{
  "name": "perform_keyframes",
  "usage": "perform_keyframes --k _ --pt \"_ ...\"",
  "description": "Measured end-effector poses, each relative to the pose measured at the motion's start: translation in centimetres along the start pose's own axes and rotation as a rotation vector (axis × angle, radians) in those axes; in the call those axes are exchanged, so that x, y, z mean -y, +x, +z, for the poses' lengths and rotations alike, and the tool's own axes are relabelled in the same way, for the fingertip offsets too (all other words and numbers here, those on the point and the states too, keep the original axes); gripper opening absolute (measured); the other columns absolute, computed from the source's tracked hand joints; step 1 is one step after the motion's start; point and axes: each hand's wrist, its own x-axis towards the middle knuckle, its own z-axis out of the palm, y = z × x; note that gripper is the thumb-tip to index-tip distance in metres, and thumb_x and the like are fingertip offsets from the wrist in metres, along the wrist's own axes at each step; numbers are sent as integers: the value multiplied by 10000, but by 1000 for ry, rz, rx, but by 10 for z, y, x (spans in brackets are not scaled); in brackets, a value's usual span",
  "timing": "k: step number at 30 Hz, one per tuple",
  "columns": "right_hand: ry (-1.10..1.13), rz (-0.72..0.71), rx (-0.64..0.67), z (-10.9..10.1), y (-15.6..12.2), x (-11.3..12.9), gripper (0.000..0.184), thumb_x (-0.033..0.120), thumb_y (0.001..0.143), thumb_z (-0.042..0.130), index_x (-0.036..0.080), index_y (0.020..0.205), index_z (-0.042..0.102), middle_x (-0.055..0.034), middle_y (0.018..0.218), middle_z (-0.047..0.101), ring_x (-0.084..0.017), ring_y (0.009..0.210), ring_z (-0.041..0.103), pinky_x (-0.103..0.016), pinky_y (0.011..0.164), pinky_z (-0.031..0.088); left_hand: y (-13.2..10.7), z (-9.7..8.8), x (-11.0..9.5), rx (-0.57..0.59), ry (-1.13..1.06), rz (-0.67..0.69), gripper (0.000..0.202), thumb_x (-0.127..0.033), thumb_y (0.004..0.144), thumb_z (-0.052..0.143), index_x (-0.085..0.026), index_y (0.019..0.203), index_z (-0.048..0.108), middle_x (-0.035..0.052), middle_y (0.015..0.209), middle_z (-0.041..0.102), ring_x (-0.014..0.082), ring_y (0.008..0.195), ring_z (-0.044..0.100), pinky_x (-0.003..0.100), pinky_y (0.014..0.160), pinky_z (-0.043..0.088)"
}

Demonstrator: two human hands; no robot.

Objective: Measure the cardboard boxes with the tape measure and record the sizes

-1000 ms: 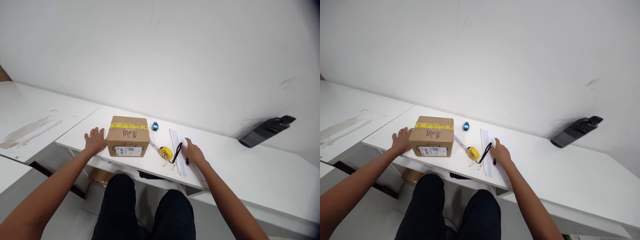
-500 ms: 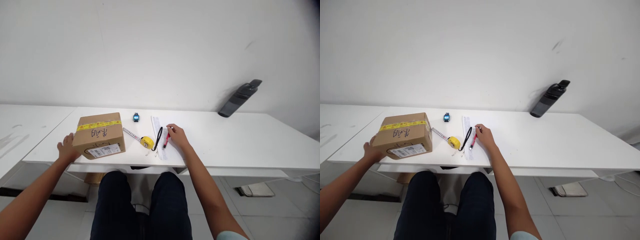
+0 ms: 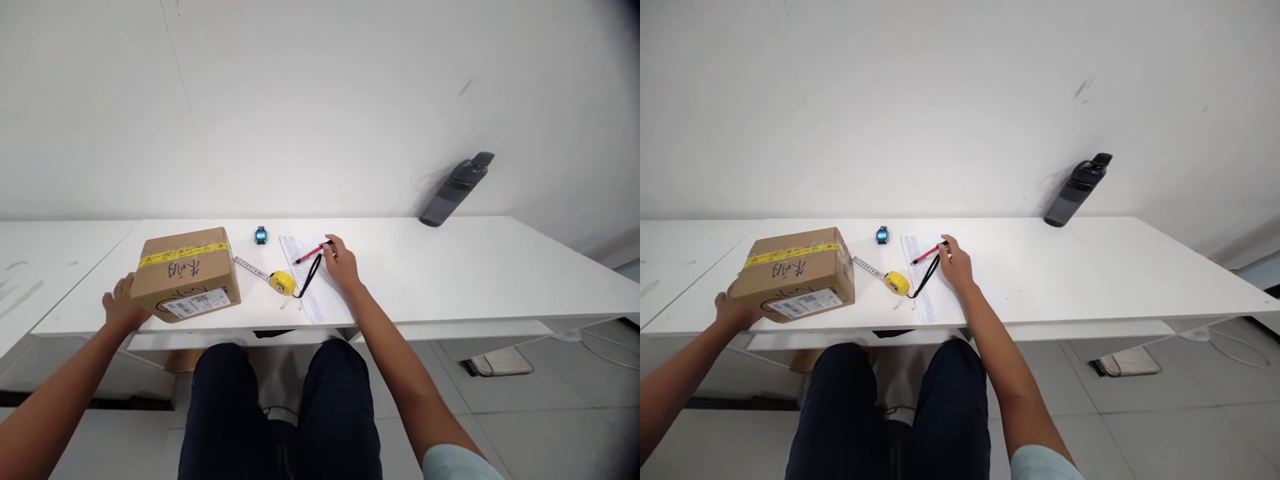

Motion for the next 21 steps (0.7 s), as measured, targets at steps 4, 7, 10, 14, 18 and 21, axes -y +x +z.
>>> perform_keyframes --k 4,7,10,14,18,21 --pt "-6 117 -253 -13 -2 -3 488 249 905 285 196 1345 489 -113 1187 680 -228 1006 649 -339 856 487 -4 -7 -5 7 36 -18 672 -353 953 363 -105 1569 258 204 1635 210 336 1492 188 537 1156 194" --pt "-108 168 -392 -22 0 -7 474 181 849 284 189 1222 575 -93 1164 685 -220 968 637 -335 876 467 -6 -9 -6 24 38 -21 654 -344 965 346 -94 1564 269 205 1637 201 335 1498 175 539 1152 210" --pt "-196 168 -393 -23 1 -9 457 172 838 291 185 1155 620 -91 1132 694 -232 995 631 -349 907 455 -6 -10 -6 22 39 -8 648 -340 967 343 -85 1560 281 210 1637 198 337 1502 169 545 1149 219" --pt "-212 43 -200 -12 0 -6 445 187 864 318 193 1194 617 -94 1209 682 -236 1043 640 -352 934 459 -6 -9 -6 9 17 -6 642 -328 963 342 -72 1551 300 221 1632 203 339 1501 173 566 1156 199" --pt "12 -66 66 3 -4 -2 385 316 942 357 236 1264 551 -70 1201 693 -196 852 688 -326 814 519 -6 -9 -6 27 9 -25 658 -334 960 343 -81 1563 270 208 1643 179 329 1513 143 552 1168 178" --pt "168 -65 45 7 -5 -1 388 440 953 398 230 1242 547 -77 1098 709 -197 819 702 -333 788 529 -6 -9 -7 31 4 -25 676 -348 957 347 -78 1569 247 205 1647 162 336 1513 136 549 1169 173"
